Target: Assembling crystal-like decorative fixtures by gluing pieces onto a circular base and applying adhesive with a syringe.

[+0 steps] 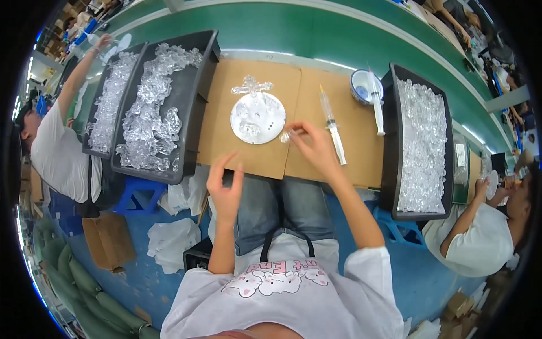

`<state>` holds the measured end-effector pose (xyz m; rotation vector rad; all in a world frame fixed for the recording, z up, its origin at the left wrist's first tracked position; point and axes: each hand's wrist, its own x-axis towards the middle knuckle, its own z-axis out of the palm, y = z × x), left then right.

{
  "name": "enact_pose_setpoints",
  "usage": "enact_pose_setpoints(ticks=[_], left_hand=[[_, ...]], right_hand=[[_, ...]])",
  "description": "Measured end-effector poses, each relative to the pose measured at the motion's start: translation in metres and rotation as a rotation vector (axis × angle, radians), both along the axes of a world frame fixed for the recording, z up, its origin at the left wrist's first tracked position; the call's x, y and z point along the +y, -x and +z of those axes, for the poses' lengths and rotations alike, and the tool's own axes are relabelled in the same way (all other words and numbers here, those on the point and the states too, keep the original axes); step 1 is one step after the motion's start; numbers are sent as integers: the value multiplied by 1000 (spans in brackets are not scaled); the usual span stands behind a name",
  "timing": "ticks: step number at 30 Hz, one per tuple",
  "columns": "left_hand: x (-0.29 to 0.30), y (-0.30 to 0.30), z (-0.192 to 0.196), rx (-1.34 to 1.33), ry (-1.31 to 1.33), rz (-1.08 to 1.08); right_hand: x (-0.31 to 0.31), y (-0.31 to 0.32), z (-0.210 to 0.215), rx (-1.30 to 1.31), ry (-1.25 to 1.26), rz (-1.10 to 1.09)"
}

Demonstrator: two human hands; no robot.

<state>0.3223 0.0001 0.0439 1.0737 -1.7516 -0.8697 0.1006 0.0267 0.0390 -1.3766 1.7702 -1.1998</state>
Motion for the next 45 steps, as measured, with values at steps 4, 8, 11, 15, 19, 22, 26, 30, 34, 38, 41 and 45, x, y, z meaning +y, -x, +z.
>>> enact_pose_setpoints(ticks=[4,8,11,15,19,22,26,30,34,38,41,45], left_hand=[[-19,1,-18,-50,125,83],[-38,19,-34,-52,83,67],[-50,29,-41,-123,124,13],[-63,37,-45,-154,131,-70],[-74,40,-53,-196,109,-91],[-71,40,-55,-165,70,-70],[-71,44,-50,-177,76,-68],[-70,44,-55,-181,67,-74],[-71,41,-52,-173,69,-66],[-73,41,-41,-62,-75,-91],[-80,43,-42,-74,-1,-94],[-83,49,-39,-26,-60,-81]], right_hand=[[-31,2,-24,-57,33,73],[-45,-5,-34,-38,110,48],[-47,-10,-25,-69,2,62],[-48,-14,-23,69,-8,76],[-49,-14,-30,73,74,33],[-48,-13,-34,82,139,27],[-48,-10,-36,277,220,14],[-45,-4,-40,387,268,36],[-15,-4,-27,244,178,-69],[31,28,-7,574,162,-358],[45,38,-18,688,-29,-362],[51,46,-29,380,11,-296]])
